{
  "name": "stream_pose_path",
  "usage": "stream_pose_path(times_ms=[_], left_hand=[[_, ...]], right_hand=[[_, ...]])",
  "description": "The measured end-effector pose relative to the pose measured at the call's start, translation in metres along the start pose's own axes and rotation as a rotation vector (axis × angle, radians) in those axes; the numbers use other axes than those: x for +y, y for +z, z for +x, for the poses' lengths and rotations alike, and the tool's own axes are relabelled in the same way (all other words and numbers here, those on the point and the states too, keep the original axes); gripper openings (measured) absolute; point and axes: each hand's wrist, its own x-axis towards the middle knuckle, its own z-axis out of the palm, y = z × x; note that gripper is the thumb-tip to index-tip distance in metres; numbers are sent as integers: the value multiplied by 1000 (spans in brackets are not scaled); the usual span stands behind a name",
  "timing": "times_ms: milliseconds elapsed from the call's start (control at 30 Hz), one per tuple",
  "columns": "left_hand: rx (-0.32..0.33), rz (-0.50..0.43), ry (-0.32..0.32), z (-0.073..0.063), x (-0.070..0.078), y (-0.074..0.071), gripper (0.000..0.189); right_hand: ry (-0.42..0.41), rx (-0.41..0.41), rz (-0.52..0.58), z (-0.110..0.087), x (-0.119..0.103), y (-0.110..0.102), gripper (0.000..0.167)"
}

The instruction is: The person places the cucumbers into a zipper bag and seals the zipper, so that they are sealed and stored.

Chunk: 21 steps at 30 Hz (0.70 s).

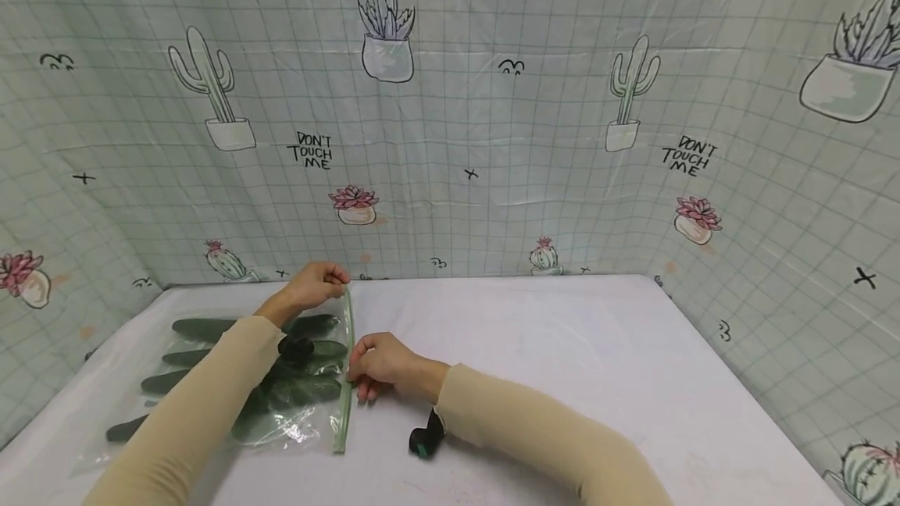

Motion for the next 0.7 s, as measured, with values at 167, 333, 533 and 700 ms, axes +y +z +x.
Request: stream_pose_path(times_ms=[167,333,533,700], left_hand=[[5,6,-17,1,-1,1,23],[7,14,-22,1,1,0,23],[16,20,-24,0,1,0,23],[12,23,-39,1,1,0,24]], right_hand=[[-5,-18,28,-18,3,7,13],[10,-45,37,-33,4,13,14],[20,-77,48,-46,6,21,15],[19,-144,62,-61,10,26,15]])
